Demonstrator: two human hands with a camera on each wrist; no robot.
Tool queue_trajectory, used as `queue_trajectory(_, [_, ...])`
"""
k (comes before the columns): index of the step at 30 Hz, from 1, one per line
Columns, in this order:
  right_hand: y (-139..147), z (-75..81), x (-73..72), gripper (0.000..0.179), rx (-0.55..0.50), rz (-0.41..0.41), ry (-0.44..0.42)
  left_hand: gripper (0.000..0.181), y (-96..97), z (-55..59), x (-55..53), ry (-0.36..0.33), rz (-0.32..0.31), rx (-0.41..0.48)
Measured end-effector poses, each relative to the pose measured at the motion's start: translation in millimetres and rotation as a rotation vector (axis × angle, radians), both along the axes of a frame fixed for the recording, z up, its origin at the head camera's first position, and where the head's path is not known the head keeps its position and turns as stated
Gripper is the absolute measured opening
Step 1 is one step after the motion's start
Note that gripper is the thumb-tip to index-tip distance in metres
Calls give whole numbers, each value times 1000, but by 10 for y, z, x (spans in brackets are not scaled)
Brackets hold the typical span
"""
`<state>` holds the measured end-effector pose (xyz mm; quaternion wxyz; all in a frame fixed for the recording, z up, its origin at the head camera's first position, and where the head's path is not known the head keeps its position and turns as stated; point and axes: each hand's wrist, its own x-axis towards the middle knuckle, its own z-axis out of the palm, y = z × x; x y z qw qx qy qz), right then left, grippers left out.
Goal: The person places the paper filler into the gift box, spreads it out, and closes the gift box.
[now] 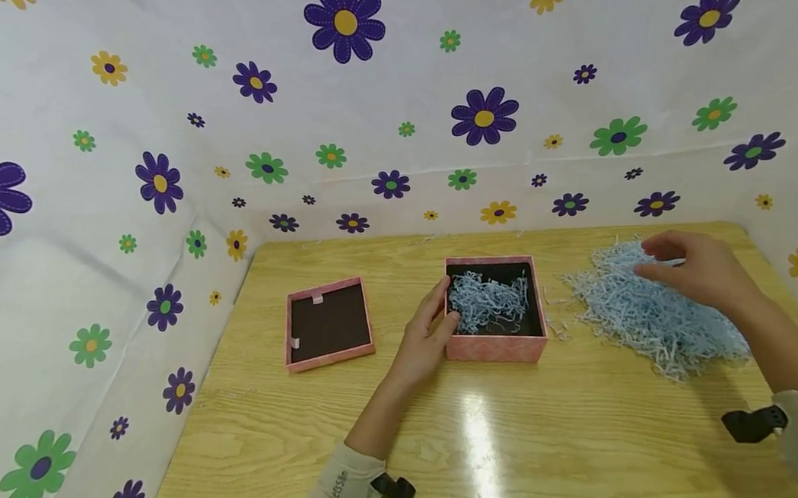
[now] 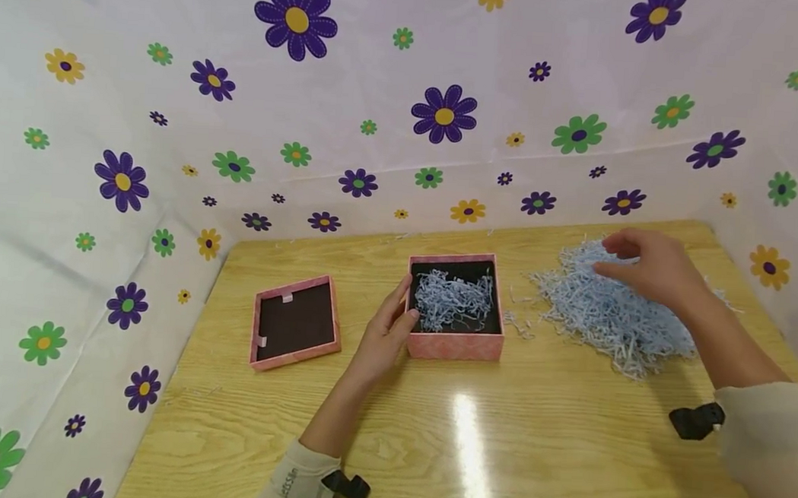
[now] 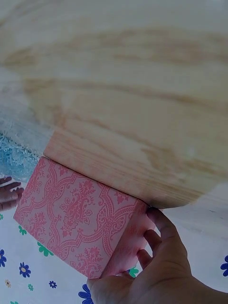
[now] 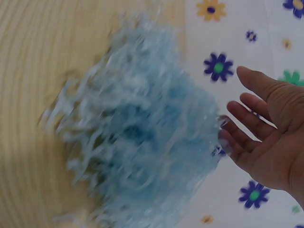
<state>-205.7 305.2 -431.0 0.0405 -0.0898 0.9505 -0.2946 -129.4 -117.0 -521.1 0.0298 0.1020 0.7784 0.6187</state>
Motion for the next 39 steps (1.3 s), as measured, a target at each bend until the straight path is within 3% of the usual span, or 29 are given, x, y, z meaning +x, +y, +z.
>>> queue_trajectory(7, [392, -251, 12, 64, 0, -193, -4, 63, 0, 16, -9, -21, 7, 2])
queue_trajectory(15, [553, -501, 11, 55, -2, -157, 34, 63, 14, 10, -9, -18, 16, 4])
queue_trajectory(20, [556, -555, 17, 37, 24, -221, 112, 63, 30, 0, -13, -9, 7, 15])
queue_trajectory(24, [482, -446, 8, 31, 22, -278, 169, 64, 41, 3, -24, 6, 5, 10])
queue_trajectory(30, [352, -110, 12, 34, 1, -322, 243, 62, 41, 17, -45, -2, 14, 1])
queue_trajectory(39, [347, 304, 51, 39, -50, -395, 273, 62, 29, 17, -53, 3, 4, 7])
